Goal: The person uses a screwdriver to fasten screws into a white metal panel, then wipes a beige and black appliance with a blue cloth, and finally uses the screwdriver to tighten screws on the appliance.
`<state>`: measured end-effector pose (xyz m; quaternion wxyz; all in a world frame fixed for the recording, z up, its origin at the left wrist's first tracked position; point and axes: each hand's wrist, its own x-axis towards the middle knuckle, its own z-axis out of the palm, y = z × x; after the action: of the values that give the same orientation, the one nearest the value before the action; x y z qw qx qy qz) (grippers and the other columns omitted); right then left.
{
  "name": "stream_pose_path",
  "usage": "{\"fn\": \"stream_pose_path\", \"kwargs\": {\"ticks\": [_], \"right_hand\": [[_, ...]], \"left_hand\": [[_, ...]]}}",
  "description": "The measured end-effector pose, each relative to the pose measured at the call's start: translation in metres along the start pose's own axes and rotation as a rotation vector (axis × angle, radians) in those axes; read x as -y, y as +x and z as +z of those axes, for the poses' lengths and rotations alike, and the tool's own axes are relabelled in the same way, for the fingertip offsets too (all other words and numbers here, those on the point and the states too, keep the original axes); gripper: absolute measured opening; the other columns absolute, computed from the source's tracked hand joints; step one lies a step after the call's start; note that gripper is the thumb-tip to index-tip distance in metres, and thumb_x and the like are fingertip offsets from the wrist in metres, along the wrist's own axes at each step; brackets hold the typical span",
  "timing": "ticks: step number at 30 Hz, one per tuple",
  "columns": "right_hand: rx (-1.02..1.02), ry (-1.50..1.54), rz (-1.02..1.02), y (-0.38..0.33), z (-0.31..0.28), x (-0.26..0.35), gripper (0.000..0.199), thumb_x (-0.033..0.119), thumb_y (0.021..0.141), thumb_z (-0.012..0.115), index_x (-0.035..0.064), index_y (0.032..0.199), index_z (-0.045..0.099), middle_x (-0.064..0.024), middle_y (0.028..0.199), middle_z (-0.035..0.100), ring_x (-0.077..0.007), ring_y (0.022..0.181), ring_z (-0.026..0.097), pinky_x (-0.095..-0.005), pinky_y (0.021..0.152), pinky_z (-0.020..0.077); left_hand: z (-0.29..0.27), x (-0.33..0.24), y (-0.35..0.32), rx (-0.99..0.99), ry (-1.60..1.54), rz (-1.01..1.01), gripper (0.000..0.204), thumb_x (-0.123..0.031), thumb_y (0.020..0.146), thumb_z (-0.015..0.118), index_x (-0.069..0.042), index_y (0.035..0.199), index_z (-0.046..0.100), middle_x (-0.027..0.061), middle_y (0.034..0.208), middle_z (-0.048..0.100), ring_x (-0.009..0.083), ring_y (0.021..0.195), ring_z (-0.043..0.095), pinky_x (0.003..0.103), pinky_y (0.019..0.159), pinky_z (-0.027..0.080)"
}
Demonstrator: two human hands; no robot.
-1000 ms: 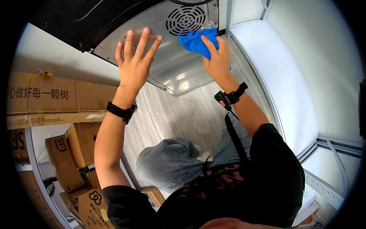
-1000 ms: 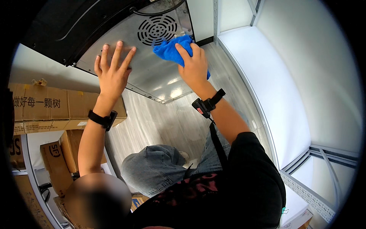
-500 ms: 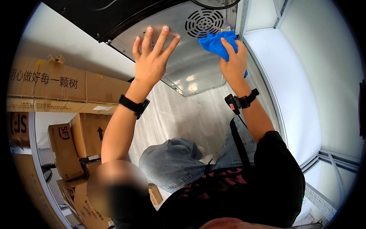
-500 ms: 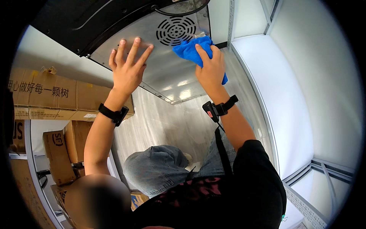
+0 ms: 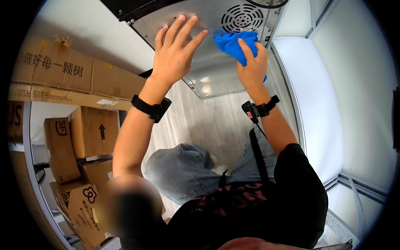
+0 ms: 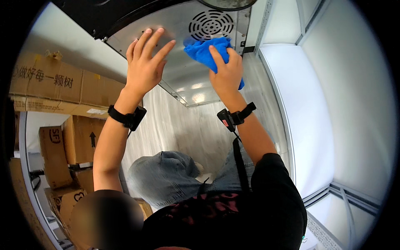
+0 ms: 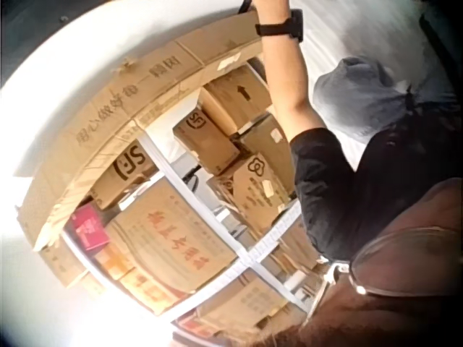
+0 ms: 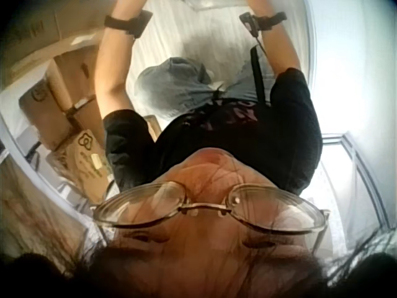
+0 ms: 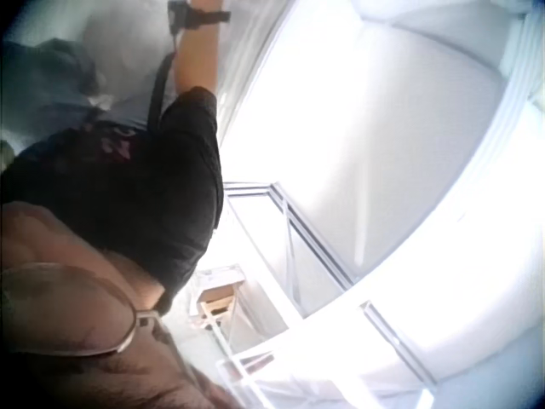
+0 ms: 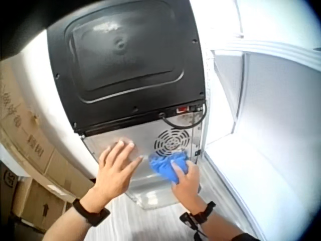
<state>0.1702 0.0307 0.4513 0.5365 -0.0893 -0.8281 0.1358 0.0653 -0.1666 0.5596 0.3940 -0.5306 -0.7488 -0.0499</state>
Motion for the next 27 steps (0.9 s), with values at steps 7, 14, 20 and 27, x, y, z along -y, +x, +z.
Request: {"fn": "stream_pose_path", "kwargs": {"ticks": [7,14,20,27], "right_hand": [[0.167,0.008,-0.216,-0.03,0.037,0.041,0.058,0.002,0.061,0.07,0.0249,0.114,0.065,-0.0089,0.106,0.05,-0.0292,0.089,0.05,-0.0397,0.073,0.0432],[0.149,-0.031,-0.444,-0.012,0.071,0.09,0.045,0.009,0.069,0.06,0.0246,0.11,0.067,-0.0056,0.098,0.051,-0.0244,0.082,0.049,-0.035,0.066,0.0393],[0.283,-0.152,-0.537,-0.044,0.086,0.083,0.038,0.011,0.068,0.063,0.0242,0.103,0.068,-0.0032,0.091,0.051,-0.0223,0.076,0.046,-0.033,0.061,0.0348],[0.237,-0.059,-0.575,-0.033,0.086,0.079,0.036,0.01,0.067,0.063,0.0216,0.101,0.069,-0.0033,0.091,0.051,-0.0227,0.078,0.047,-0.0331,0.061,0.0344]], "left_hand": [[0.014,0.001,-0.076,-0.224,-0.482,-0.808,0.031,-0.006,0.076,0.072,-0.007,0.105,0.062,0.0102,0.105,0.055,0.0191,0.089,0.059,0.028,0.064,0.052],[0.04,0.011,-0.089,-0.286,-0.531,-0.945,0.02,-0.01,0.079,0.073,-0.002,0.094,0.062,0.0078,0.08,0.069,0.0138,0.068,0.068,0.025,0.063,0.052],[0.05,0.025,-0.087,-0.388,-0.578,-0.912,0.011,-0.009,0.078,0.073,-0.001,0.078,0.066,0.0048,0.071,0.069,0.0092,0.063,0.065,0.022,0.059,0.05],[0.052,0.02,-0.087,-0.391,-0.57,-0.96,0.009,-0.007,0.077,0.073,-0.002,0.077,0.066,0.0034,0.068,0.068,0.0079,0.06,0.062,0.021,0.056,0.048]]}}
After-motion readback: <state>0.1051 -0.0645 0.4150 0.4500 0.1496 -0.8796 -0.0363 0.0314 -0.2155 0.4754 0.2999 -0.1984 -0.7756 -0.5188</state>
